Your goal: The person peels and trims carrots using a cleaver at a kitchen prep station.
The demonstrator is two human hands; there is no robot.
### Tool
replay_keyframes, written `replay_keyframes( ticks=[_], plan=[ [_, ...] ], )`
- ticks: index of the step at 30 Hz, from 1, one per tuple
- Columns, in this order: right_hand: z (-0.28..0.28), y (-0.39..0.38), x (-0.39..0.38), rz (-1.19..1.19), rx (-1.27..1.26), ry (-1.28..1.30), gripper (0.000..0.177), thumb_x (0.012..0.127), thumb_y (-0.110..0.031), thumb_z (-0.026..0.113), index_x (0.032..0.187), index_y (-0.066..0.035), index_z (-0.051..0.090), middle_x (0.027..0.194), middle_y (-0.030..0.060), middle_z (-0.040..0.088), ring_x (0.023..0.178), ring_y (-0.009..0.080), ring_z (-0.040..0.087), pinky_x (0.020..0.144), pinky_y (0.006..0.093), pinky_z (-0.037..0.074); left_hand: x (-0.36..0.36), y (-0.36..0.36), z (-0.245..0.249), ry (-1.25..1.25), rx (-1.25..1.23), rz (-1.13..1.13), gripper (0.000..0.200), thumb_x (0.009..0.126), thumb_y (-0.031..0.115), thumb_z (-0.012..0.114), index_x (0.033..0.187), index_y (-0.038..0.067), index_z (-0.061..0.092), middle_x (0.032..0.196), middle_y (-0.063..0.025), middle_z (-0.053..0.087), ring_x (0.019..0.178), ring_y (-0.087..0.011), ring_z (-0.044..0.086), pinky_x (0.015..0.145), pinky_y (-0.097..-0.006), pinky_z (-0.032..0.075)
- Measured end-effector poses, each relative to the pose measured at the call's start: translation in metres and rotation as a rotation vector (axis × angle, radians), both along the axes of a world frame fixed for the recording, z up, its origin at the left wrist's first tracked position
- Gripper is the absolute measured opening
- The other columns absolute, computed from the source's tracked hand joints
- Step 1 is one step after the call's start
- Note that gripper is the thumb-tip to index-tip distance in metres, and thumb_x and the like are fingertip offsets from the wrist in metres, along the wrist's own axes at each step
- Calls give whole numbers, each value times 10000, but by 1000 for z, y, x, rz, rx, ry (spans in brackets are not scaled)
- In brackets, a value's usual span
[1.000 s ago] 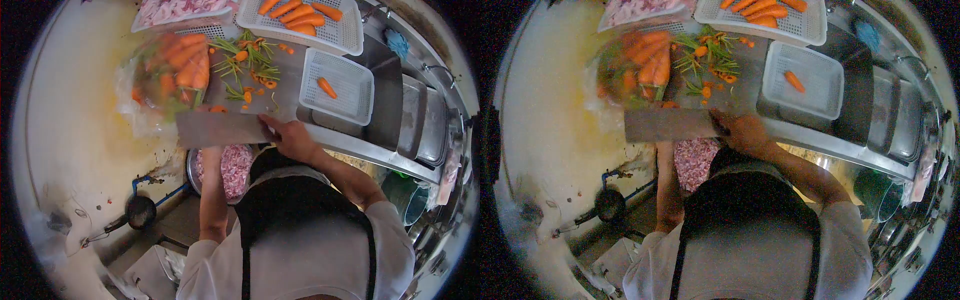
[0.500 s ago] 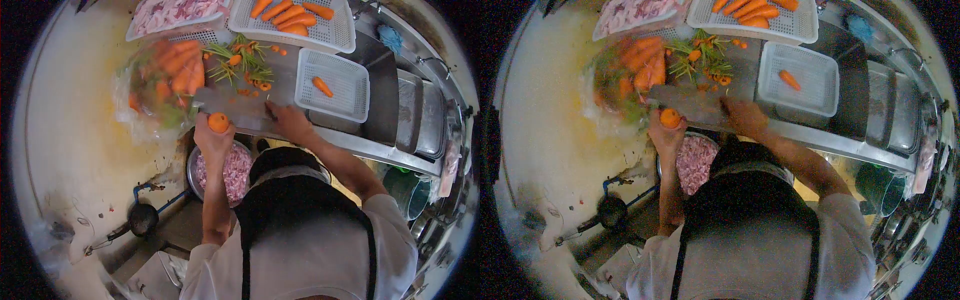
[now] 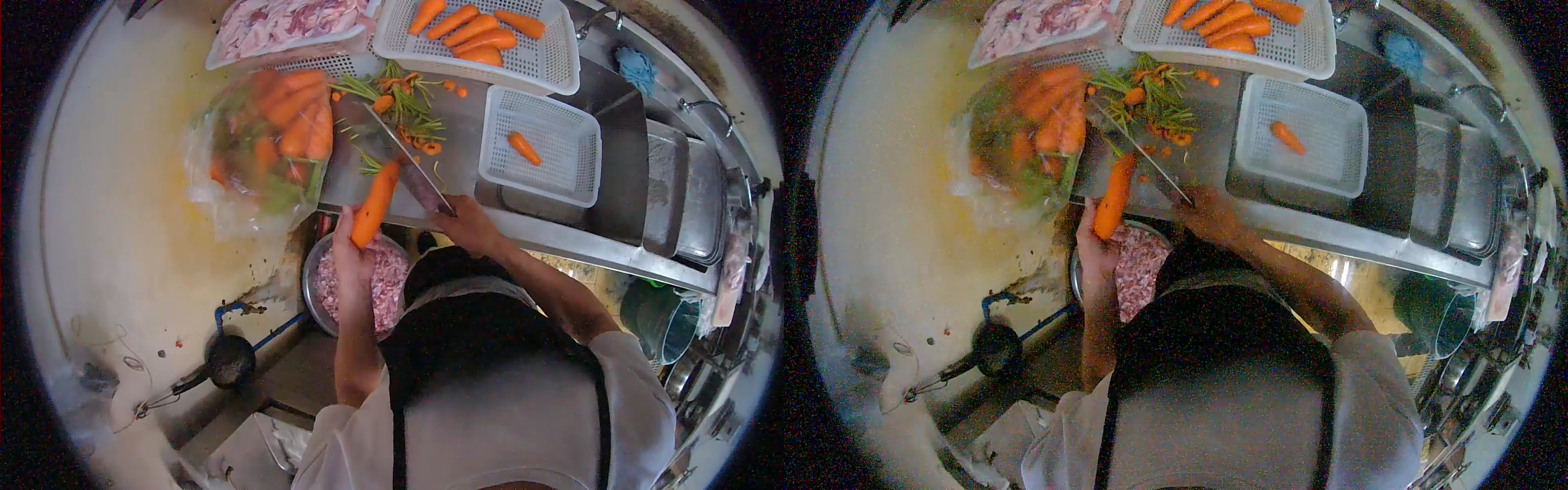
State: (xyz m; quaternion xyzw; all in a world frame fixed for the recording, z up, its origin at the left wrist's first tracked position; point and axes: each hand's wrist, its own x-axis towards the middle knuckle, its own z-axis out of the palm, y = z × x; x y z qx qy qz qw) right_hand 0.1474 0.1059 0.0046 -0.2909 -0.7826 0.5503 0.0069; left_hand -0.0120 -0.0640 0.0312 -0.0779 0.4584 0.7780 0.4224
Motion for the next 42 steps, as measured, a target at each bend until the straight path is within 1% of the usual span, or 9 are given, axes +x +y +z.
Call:
replay_keyframes(
  ticks=[7, 15, 23, 25, 28, 31, 34, 37, 42],
  plan=[
    [96, -5, 3, -123, -75, 295, 368, 860, -154, 579, 1169, 46, 580, 992, 244, 662, 920, 297, 650, 835, 378, 479, -4, -3, -9, 135, -184, 129, 232, 928, 300, 574, 975, 73, 562, 807, -61, 611, 532, -148, 557, 423, -232, 413],
    [-36, 5, 32, -12, 292, 91, 283, 839, -132, 564, 1047, 53, 610, 761, 202, 638, 673, 278, 612, 674, 400, 485, -41, -7, 0, 271, -184, 238, 175, 924, 260, 559, 960, 94, 518, 774, -38, 590, 526, -131, 537, 423, -233, 404],
    [-38, 15, 49, -308, -94, -59, 217, 827, -177, 595, 906, 25, 601, 613, 77, 547, 541, 164, 534, 509, 375, 432, -42, 125, 110, 238, 424, 27, 372, 938, 290, 588, 1196, 33, 513, 1049, -83, 616, 972, -189, 615, 793, -323, 524],
    [-78, 17, 65, -364, 134, 162, 165, 835, -179, 608, 854, -16, 602, 597, 34, 530, 493, 134, 495, 458, 333, 398, -51, 119, 128, 767, 291, 24, 398, 924, 202, 602, 1255, 11, 492, 1147, -143, 604, 1069, -259, 606, 820, -367, 528],
    [-16, 12, 77, -473, -147, 53, 144, 851, -181, 608, 810, -45, 585, 584, -1, 498, 472, 108, 464, 436, 303, 373, -82, 60, 119, 1222, -216, 567, 282, 922, 178, 595, 1143, 13, 539, 1001, -121, 620, 913, -211, 621, 792, -311, 520],
    [2, 5, 92, -582, -268, 25, 166, 864, -199, 606, 777, -62, 572, 565, -8, 469, 478, 91, 459, 434, 288, 364, -161, -12, 60, 898, -130, 986, 222, 917, 203, 572, 1013, 3, 580, 943, -111, 639, 889, -224, 618, 779, -330, 511],
    [-9, 0, 106, -597, -282, 157, 179, 861, -201, 603, 792, -39, 576, 560, 7, 479, 488, 108, 479, 436, 302, 376, -300, -79, -67, 1302, -810, 73, 417, 892, 303, 600, 1157, -13, 536, 1015, -105, 649, 968, -265, 608, 884, -386, 472],
    [-41, 4, 111, -459, 106, 163, 185, 858, -196, 594, 817, -15, 587, 564, 31, 505, 519, 134, 505, 459, 312, 397, -223, 6, 20, 1403, -1489, -73, 574, 848, 378, 640, 1268, 12, 500, 1075, -131, 653, 1057, -299, 582, 980, -396, 400],
    [-77, -3, 96, -304, 201, 262, 261, 850, -223, 593, 991, -10, 648, 842, 182, 662, 764, 285, 638, 698, 420, 498, -232, 42, 3, 1512, -1000, -401, 561, 823, 357, 659, 1244, 13, 522, 1057, -130, 657, 1034, -292, 593, 957, -395, 418]
  ],
)
